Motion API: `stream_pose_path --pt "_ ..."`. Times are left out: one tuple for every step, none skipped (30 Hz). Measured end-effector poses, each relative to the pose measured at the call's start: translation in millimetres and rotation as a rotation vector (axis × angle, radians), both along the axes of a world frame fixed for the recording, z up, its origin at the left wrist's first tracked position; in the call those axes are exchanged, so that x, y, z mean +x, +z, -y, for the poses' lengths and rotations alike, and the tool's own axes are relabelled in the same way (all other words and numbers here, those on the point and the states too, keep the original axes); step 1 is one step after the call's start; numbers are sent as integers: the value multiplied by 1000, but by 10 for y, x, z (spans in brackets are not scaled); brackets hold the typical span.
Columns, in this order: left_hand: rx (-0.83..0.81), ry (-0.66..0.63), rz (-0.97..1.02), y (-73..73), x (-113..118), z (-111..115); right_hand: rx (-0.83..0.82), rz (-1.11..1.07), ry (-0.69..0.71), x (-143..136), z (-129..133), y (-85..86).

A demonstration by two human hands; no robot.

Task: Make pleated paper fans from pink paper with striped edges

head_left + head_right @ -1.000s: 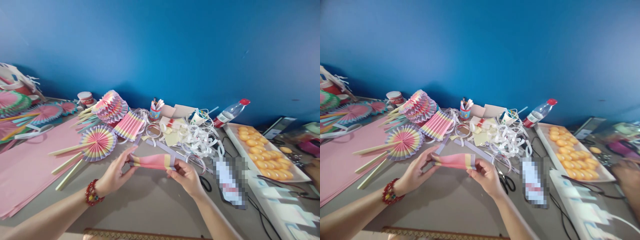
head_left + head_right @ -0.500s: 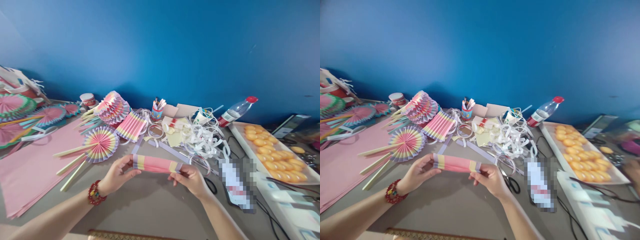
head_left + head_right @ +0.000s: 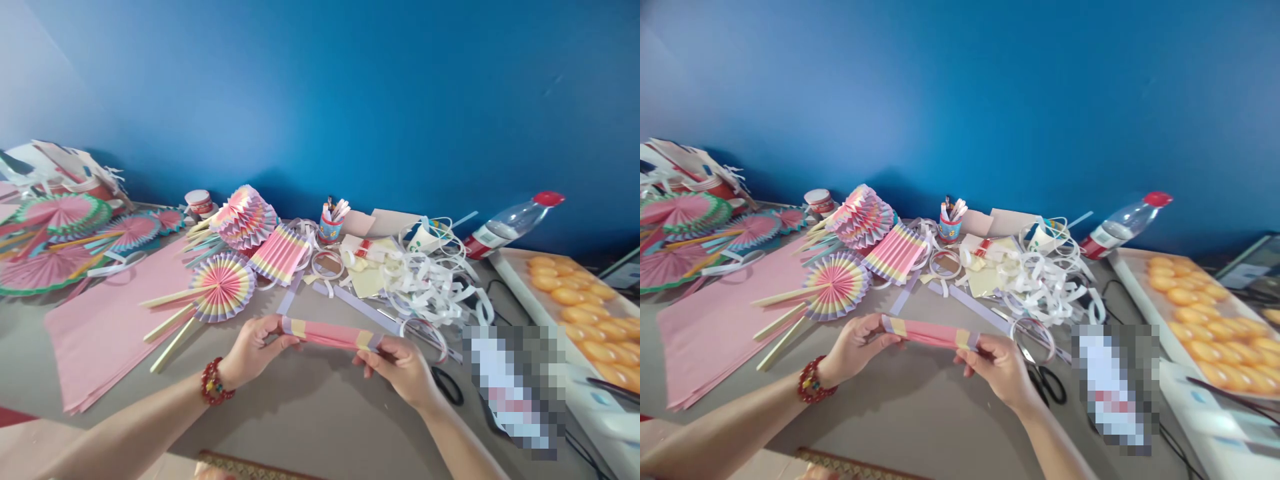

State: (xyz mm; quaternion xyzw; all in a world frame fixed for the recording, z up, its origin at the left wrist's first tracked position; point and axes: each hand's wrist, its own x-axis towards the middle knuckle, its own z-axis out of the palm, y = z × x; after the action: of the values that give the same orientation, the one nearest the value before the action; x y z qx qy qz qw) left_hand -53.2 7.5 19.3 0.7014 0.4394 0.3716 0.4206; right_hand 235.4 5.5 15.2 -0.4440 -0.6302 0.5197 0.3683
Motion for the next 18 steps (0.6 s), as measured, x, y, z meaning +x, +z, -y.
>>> stream_pose_path --pt "4 -7 -7 9 0 -1 0 1 -4 -5 3 1" --pt "9 -11 -15 18 0 -1 -1 1 -7 -9 5 5" --pt "15 -12 -23 25 0 -1 -1 1 -10 -14 9 11" --pt "23 -13 -29 32 -1 -1 -1 -2 -14 -19 12 18" --pt "33 -13 -32 39 -2 1 -1 -7 -19 -24 16 25" --pt "42 -12 -32 46 -2 3 0 -13 -24 -28 19 32" --pt "50 -13 -32 54 -2 6 1 -18 -29 -31 23 37" --pt "55 -14 -32 62 -1 10 6 -21 -34 -33 27 40" --pt "55 -15 -31 69 0 15 11 -23 -37 -34 31 42" --pt "51 -17 -28 76 2 20 15 -25 -41 -34 35 42" --pt "44 -22 -17 81 3 24 17 -28 -47 -32 38 41" --pt "30 -29 3 83 4 26 15 -32 -53 -30 41 40" --pt "5 -37 31 81 5 26 8 -38 -57 -27 43 40" --pt "-32 -48 66 75 5 23 -1 -43 -58 -26 44 40" --pt "-77 -58 107 65 7 18 -9 -47 -58 -26 46 41" --pt "-130 -64 161 50 10 12 -17 -49 -59 -30 48 44" --pt "-187 -66 232 30 17 8 -22 -52 -63 -38 52 47" --pt "-243 -63 317 6 26 6 -24 -58 -72 -51 58 49"
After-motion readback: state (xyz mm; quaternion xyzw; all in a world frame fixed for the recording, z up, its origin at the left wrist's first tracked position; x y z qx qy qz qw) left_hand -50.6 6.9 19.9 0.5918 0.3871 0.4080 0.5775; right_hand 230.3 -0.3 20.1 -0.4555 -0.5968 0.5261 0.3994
